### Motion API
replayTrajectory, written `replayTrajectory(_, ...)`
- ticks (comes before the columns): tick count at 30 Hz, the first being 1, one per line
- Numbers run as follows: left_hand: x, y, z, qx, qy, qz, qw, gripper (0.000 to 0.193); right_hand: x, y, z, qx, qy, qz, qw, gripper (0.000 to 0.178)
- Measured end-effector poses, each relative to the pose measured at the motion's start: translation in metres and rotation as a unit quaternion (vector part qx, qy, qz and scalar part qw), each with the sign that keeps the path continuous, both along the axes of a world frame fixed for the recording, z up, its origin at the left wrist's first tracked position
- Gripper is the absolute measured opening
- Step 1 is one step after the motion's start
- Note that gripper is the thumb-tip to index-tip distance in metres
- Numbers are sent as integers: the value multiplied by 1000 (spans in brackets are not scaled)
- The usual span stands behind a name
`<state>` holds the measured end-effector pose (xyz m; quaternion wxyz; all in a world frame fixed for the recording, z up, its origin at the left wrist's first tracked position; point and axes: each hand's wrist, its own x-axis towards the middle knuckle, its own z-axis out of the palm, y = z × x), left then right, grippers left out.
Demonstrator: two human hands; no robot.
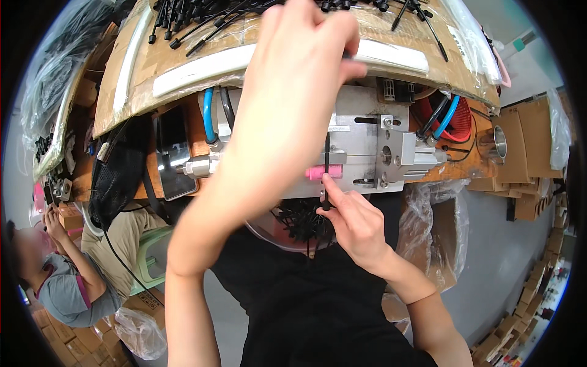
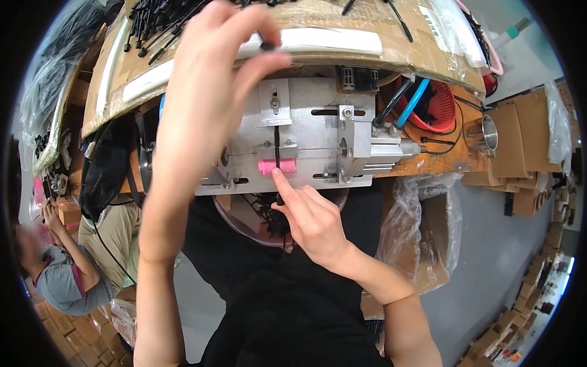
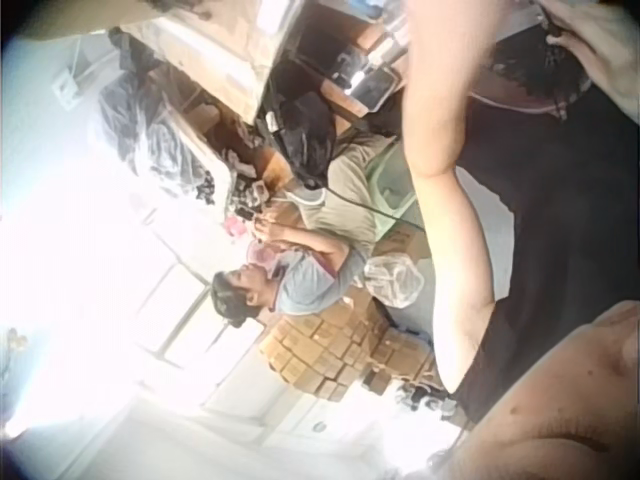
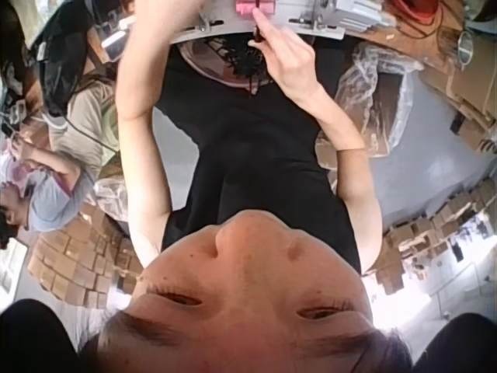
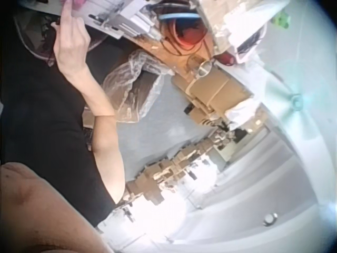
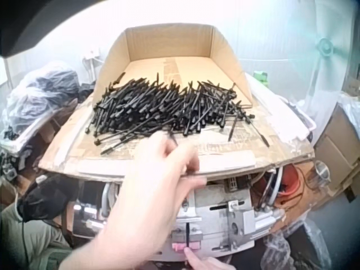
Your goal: The person repeatedly picks black cable ties from a pile on a cardboard surface and inserts them into a metal jig with a pink guide. They then press a lever to secure the ties and drop the finished items into a bowl below. The process is repeated continuously throughout the clip.
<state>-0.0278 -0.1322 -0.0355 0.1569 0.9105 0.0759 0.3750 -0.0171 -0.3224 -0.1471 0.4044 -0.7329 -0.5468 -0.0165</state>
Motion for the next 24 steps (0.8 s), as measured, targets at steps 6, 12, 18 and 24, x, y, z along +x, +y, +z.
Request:
replayTrajectory(6, -90, -72, -74, -3, 26, 25, 999, 59, 6, -14, 31, -1, 43, -23, 999, 60)
replayTrajectory(12, -94, -98, -102, -5, 152, 32, 988, 68, 16, -27, 43, 26, 118, -63, 991, 40)
replayTrajectory(18, -89, -92, -97, -14, 181, 28, 983, 70, 18, -31, 51, 39, 140, -58, 988, 36)
replayTrajectory(24, -71, -54, -39, -13, 158, -20, 987, 62, 58, -8, 77, 94, -58, -53, 992, 41)
